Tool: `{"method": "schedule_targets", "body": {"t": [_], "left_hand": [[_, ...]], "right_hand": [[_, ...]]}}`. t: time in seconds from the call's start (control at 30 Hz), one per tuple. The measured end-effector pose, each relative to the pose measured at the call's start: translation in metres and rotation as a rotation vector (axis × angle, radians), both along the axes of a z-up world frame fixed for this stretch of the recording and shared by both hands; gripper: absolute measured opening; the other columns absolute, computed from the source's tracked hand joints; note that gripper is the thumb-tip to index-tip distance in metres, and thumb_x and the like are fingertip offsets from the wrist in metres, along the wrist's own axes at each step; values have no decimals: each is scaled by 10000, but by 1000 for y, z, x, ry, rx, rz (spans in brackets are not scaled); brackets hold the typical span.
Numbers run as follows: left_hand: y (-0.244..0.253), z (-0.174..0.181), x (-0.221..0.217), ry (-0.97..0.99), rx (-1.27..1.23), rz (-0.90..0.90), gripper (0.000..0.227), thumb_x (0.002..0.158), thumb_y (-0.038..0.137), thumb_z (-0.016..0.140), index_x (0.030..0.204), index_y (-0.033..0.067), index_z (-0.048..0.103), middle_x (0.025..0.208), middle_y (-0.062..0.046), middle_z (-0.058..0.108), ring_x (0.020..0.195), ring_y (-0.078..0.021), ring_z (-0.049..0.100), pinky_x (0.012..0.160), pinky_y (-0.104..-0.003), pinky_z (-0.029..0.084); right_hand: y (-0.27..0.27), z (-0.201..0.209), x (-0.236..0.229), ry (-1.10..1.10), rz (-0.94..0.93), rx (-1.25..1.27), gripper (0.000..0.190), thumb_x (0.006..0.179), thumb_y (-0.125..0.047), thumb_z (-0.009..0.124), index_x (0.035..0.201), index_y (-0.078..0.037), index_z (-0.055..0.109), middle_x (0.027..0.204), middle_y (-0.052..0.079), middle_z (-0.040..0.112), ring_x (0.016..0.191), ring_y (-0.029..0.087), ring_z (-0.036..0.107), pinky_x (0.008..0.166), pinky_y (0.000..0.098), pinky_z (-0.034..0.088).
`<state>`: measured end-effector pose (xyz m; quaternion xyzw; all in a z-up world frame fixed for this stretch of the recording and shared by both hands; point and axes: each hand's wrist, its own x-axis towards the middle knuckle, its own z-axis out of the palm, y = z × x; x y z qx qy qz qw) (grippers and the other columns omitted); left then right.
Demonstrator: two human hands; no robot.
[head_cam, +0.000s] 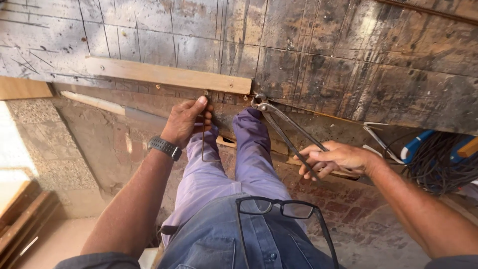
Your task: The person bends a rectangular metal wire frame using a pair of metal tongs on a wooden workbench. They repeatedly position the wire frame against a wooden guide, grip it with the tongs, and bend it into shape. The person also moves a stack of similar wire frames aside to clear the workspace.
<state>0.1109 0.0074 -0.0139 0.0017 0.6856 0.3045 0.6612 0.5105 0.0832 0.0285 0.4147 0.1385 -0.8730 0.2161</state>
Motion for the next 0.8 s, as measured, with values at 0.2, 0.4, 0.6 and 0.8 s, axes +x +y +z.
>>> {"method": "schedule_targets", "body": {"t": [0.2,0.4,0.6,0.8], "left_hand": [[5,9,-4,-23,-9,-69,391,956,418,681,996,29,695,771,-58,672,668,-128,697,655,-329,655],[4,3,-3,-29,-2,-48,399,954,411,698,983,13,698,752,-73,679,658,-150,711,644,-354,657],[0,-4,-1,-5,6,-12,376,950,404,702,935,28,701,714,-68,678,622,-142,706,617,-340,659],[1,-1,1,0,7,-18,377,951,406,699,944,29,710,729,-73,692,630,-140,709,619,-327,654]], "right_hand": [[23,2,-1,8,118,42,686,927,-279,573,1447,134,402,1201,407,704,1075,425,741,890,504,612],[29,-13,7,-15,167,-2,589,915,-326,563,1268,144,597,1045,354,766,958,395,776,833,475,632],[10,-28,10,-34,156,-21,509,942,-375,576,1056,112,672,744,240,680,693,342,744,705,497,663],[-27,-41,9,-49,172,55,307,860,-189,770,994,68,670,676,177,660,610,291,716,630,439,673]]}}
